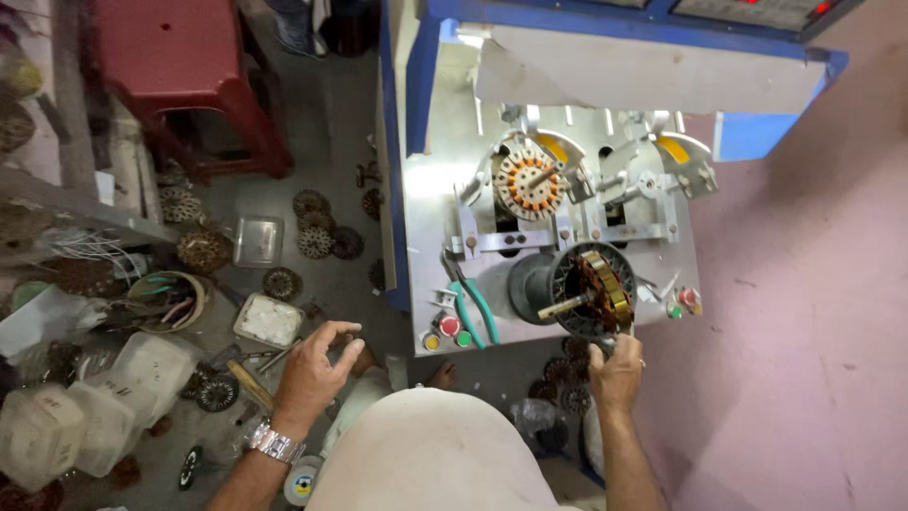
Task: The person prepares and winds copper coils onto fan stators using a specialized winding machine and hand tools.
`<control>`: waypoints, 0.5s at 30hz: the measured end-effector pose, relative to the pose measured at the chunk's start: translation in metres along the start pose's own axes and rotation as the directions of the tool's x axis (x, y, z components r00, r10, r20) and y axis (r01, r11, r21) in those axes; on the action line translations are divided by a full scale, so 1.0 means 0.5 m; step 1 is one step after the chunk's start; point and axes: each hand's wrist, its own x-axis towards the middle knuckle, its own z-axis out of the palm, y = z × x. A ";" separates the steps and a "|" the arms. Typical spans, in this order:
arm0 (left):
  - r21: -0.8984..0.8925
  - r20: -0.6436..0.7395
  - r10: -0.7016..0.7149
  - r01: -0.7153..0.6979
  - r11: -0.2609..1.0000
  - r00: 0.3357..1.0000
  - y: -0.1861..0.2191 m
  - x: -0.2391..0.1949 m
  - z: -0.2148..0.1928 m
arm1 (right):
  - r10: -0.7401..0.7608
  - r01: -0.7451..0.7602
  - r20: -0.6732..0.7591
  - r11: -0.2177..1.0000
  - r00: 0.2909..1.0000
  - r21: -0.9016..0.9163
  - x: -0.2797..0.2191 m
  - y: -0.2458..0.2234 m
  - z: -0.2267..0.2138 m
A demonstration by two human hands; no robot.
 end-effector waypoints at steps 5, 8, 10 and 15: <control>-0.078 0.130 -0.045 0.056 0.995 0.990 0.019 -0.032 0.058 | 0.024 -0.028 0.023 0.978 0.999 0.208 -0.127 -0.008 0.017; -0.105 0.252 -0.032 0.060 0.993 0.967 0.037 -0.058 0.109 | 0.061 -0.088 0.094 0.944 0.994 0.318 -0.212 0.043 0.047; -0.080 0.337 -0.059 0.090 0.993 0.940 0.054 -0.062 0.136 | 0.133 -0.170 0.133 0.930 0.982 0.325 -0.281 0.091 0.063; 0.009 0.413 0.068 -0.079 0.997 0.908 0.099 -0.061 0.218 | 0.441 -0.472 0.168 0.819 0.882 0.328 -0.425 0.183 0.083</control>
